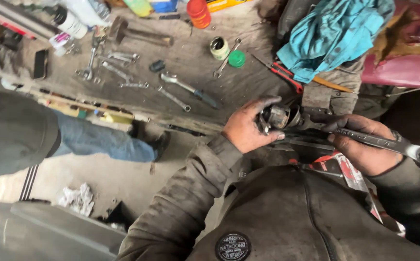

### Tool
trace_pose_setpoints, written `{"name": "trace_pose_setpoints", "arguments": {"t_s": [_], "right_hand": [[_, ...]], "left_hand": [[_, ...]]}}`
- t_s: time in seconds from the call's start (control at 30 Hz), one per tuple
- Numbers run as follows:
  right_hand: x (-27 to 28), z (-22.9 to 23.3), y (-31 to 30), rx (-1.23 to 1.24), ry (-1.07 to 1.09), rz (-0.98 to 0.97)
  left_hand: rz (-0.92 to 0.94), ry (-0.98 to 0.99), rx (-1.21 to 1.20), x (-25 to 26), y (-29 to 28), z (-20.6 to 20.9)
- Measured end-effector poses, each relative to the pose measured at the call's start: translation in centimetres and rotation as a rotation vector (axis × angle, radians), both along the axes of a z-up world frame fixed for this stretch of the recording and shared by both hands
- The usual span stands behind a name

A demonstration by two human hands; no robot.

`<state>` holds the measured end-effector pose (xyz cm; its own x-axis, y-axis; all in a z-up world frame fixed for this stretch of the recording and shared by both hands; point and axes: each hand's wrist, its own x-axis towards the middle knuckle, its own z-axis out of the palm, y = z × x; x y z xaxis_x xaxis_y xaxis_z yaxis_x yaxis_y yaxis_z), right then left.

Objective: The person uses a wrench to tighten a nut on a mechanical part clamped in a vise. They then use a second wrench to hold the part steady while continuing to tighten the nut with the first wrench.

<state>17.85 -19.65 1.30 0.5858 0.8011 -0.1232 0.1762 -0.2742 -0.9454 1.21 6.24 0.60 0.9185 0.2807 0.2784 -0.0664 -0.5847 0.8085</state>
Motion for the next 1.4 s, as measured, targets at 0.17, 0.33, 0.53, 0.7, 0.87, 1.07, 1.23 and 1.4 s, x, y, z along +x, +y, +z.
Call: {"name": "trace_pose_setpoints", "arguments": {"t_s": [0.17,0.33,0.53,0.7,0.87,1.07,1.23,1.4], "right_hand": [[-2.1,1.8,0.5,-0.168,-0.192,-0.064],[-4.6,3.9,2.3,-0.202,-0.436,-0.090],[-5.5,5.0,3.6,-0.252,-0.487,-0.169],[-5.0,4.2,3.9,-0.109,-0.403,-0.174],[-4.2,4.0,4.9,-0.036,-0.287,-0.295],[-2.3,2.0,4.3,0.037,-0.245,-0.318],[-2.4,3.5,4.6,-0.063,-0.328,-0.372],[-1.4,2.2,2.8,-0.032,-0.343,-0.439]], "left_hand": [[-0.256,-0.025,-0.073,1.0,1.9,0.4],[-0.435,0.025,-0.061,3.0,3.5,-1.1],[-0.554,-0.082,-0.129,4.2,3.5,-2.0],[-0.569,0.092,-0.349,4.3,3.0,-2.8],[-0.526,-0.034,-0.266,4.4,3.3,-3.8],[-0.516,0.063,-0.420,4.1,3.2,-4.2],[-0.558,0.164,-0.568,3.9,3.2,-4.1],[-0.523,0.211,-0.607,3.6,3.2,-3.6]]}}
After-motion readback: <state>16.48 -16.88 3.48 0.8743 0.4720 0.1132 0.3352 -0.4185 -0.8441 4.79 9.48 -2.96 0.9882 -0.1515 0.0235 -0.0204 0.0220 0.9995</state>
